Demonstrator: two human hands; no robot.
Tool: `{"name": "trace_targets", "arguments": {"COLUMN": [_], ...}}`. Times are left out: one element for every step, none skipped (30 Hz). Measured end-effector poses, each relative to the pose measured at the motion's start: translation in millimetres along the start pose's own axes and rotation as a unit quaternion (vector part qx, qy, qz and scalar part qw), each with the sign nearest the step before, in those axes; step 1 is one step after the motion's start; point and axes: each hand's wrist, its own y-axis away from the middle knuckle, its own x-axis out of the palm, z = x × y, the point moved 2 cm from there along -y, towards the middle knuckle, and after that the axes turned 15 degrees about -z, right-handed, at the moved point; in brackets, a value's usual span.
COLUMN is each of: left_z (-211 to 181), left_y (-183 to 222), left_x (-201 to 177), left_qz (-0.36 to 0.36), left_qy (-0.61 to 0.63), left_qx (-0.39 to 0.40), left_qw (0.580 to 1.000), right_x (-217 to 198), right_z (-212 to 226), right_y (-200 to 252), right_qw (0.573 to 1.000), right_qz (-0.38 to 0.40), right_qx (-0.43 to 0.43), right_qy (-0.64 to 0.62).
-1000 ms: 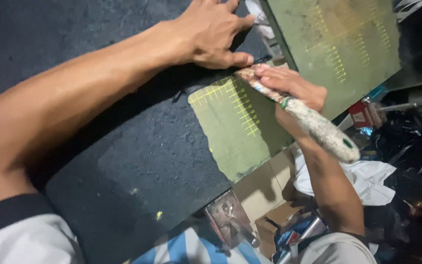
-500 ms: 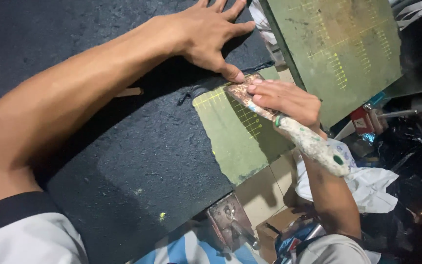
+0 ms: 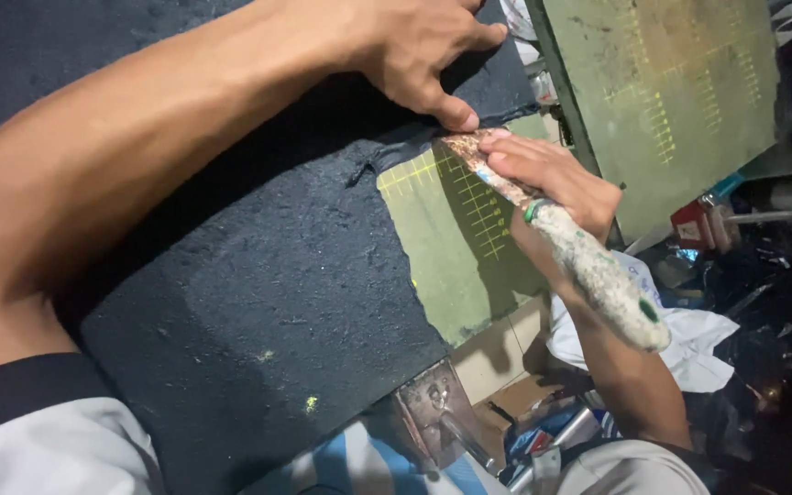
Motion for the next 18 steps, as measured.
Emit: {"name": "trace_targets", "arguments": {"left_z": [-7.8, -13.4, -19.4, -29.2, -36.5, -42.7, -41.4, -39.9, -37.8, -36.7, -34.9, -33.9, -32.3, -30.3, -28.2, -25.9, -23.6, -20.9], "left_y": [-0.1, 0.1, 0.8, -0.3, 0.7, 1.1, 2.9, 4.7, 6.4, 5.2, 4.5, 5.5, 6.1, 6.2, 6.4, 7.1, 7.2, 7.4], "left_x": [-9.6, -19.6, -29.7, -41.6, -51.2, -62.7, -69.5, -76.0, -82.4, -77.7, -72.1, -64.9, -61.4, -58.8, -56.0, -53.6, -51.6, -49.8], "left_qz": [0.000, 0.043, 0.085, 0.086, 0.155, 0.221, 0.219, 0.227, 0.235, 0.235, 0.253, 0.271, 0.272, 0.257, 0.243, 0.244, 0.225, 0.205], "left_qy": [-0.001, 0.018, 0.037, 0.036, 0.044, 0.050, 0.046, 0.076, 0.107, 0.105, 0.057, 0.012, 0.013, 0.007, 0.001, 0.003, 0.007, 0.011], "left_qx": [0.002, -0.033, -0.069, -0.068, -0.147, -0.224, -0.223, -0.230, -0.237, -0.237, -0.215, -0.193, -0.194, -0.188, -0.183, -0.185, -0.182, -0.178], "left_qw": [1.000, 0.998, 0.993, 0.993, 0.976, 0.948, 0.949, 0.943, 0.936, 0.937, 0.942, 0.943, 0.943, 0.948, 0.953, 0.952, 0.957, 0.962], "right_x": [0.7, 1.3, 1.9, 2.9, 2.2, 1.8, -1.4, -4.5, -7.3, -14.5, -18.3, -21.8, -17.0, -11.6, -6.1, -5.5, -4.2, -2.6], "right_z": [-1.7, -3.9, -5.7, -15.3, -25.7, -37.8, -41.9, -46.0, -50.8, -44.0, -36.7, -29.6, -13.2, 2.7, 18.6, 17.2, 15.7, 14.0], "right_y": [2.0, 2.2, 2.4, 7.9, 13.0, 15.8, 19.3, 21.2, 22.9, 21.5, 20.9, 22.4, 13.4, 3.7, -5.7, -7.3, -8.4, -9.8], "right_qw": [1.000, 1.000, 0.999, 0.999, 0.991, 0.973, 0.973, 0.967, 0.959, 0.959, 0.985, 0.996, 0.995, 0.995, 0.993, 0.993, 0.991, 0.989], "right_qz": [-0.002, -0.019, -0.037, -0.038, -0.085, -0.129, -0.131, -0.117, -0.101, -0.102, -0.031, 0.043, 0.044, 0.064, 0.085, 0.087, 0.105, 0.123], "right_qx": [0.000, -0.004, -0.008, -0.008, 0.029, 0.063, 0.059, 0.038, 0.017, 0.015, -0.016, -0.043, -0.042, -0.061, -0.080, -0.078, -0.079, -0.081], "right_qy": [0.001, -0.004, -0.009, -0.009, -0.095, -0.180, -0.180, -0.223, -0.265, -0.265, -0.170, -0.072, -0.073, -0.036, 0.002, -0.001, -0.002, -0.003]}}
